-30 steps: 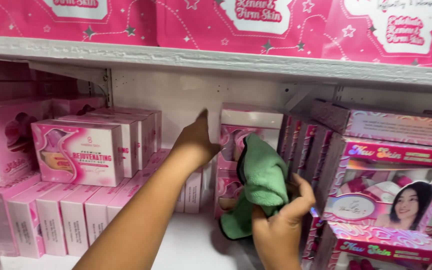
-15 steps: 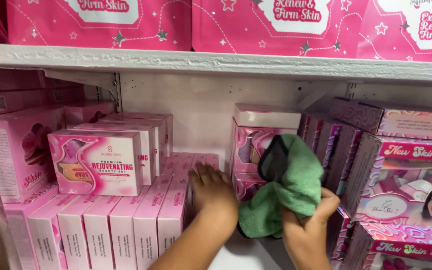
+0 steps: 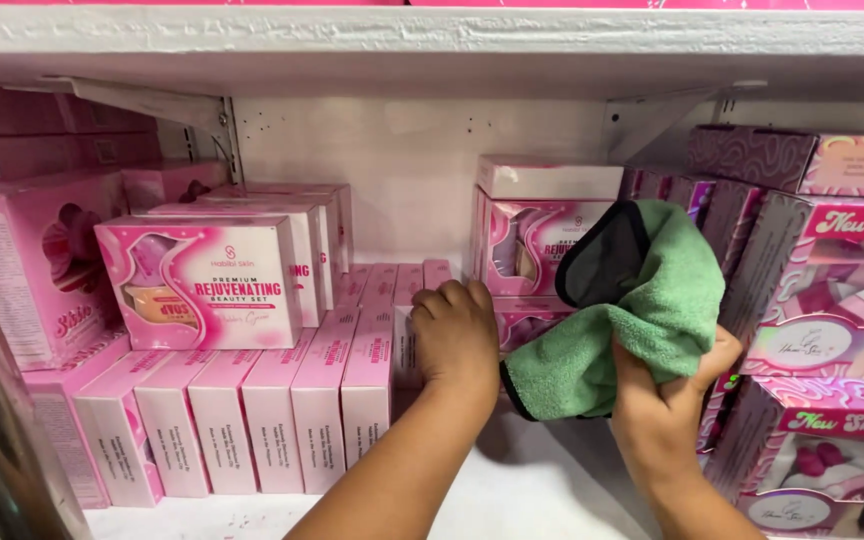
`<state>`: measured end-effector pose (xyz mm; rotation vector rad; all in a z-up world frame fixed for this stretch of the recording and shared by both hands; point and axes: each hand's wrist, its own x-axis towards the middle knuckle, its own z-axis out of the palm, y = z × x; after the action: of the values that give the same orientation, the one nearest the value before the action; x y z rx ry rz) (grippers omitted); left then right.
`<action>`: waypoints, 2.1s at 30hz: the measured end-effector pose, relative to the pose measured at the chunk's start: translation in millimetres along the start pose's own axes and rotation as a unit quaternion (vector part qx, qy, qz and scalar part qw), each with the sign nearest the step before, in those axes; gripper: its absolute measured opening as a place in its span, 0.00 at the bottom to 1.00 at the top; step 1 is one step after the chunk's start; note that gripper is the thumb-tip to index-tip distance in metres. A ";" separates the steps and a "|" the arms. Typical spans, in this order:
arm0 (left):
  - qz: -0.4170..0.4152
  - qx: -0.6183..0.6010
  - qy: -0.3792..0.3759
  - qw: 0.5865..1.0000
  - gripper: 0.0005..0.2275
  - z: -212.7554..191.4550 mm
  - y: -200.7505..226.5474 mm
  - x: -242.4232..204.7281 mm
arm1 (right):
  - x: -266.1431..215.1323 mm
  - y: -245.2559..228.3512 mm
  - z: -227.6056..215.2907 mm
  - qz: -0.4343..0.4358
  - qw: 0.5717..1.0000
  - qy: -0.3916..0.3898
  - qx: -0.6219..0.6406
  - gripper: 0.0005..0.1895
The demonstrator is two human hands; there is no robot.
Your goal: Wiping down cosmetic product boxes with a microfiber cloth and arranging them neatly on store shelves.
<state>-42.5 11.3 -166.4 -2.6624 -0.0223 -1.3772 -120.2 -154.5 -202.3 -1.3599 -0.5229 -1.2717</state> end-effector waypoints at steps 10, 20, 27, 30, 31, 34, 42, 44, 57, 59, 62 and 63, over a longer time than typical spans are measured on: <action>0.023 -0.081 0.020 0.996 0.06 4.3 16.2 -3.2 | 0.9 -5.2 7.1 -0.006 1.000 0.002 0.025 0.27; -0.084 -0.066 0.160 0.981 0.16 -25.9 -2.9 0.1 | -0.5 4.3 12.9 0.002 0.998 -0.053 -0.030 0.27; -0.058 -0.339 0.247 0.906 0.22 -119.1 -41.8 -6.6 | 4.2 1.3 11.3 0.015 0.998 -0.044 0.033 0.27; -0.051 -0.421 0.269 0.865 0.22 -125.4 -55.7 -13.9 | 6.6 -10.7 9.9 0.001 0.996 -0.022 0.084 0.26; -0.052 -0.421 0.270 0.864 0.22 -127.4 -61.0 -16.2 | 6.3 -9.4 9.7 0.000 0.996 -0.024 0.084 0.26; -0.053 -0.442 0.326 0.834 0.22 -136.3 -73.7 -20.4 | 8.3 -2.2 13.8 -0.039 0.995 -0.017 0.089 0.24; -0.041 -0.735 0.299 0.607 0.26 -134.9 -71.4 -3.9 | 60.3 -58.1 61.6 0.114 0.980 -0.128 0.098 0.41; -0.042 -0.781 0.278 0.558 0.28 -121.1 -63.8 5.2 | 71.7 -52.0 50.9 0.137 0.975 -0.119 0.129 0.35; -0.049 -0.924 0.060 0.373 0.18 -87.0 -32.8 -0.3 | 79.7 -40.3 64.2 -0.095 0.993 0.025 0.072 0.28; -0.012 -0.913 0.079 0.401 0.18 -62.4 -37.7 8.3 | 68.1 -60.0 72.5 -0.194 0.978 -0.001 -0.072 0.34; 0.017 -0.900 0.088 0.426 0.17 -32.8 -35.8 16.1 | 61.8 -65.8 78.7 -0.271 0.923 -0.049 -0.268 0.43; 0.007 -0.903 0.079 0.423 0.17 -23.5 -32.2 14.8 | 59.8 -63.5 78.0 -0.255 0.908 -0.074 -0.323 0.46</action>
<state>-55.6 39.2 -137.1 -3.0628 3.2061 -2.0484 -127.6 -89.5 -105.3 -1.9641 -0.6149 -1.8865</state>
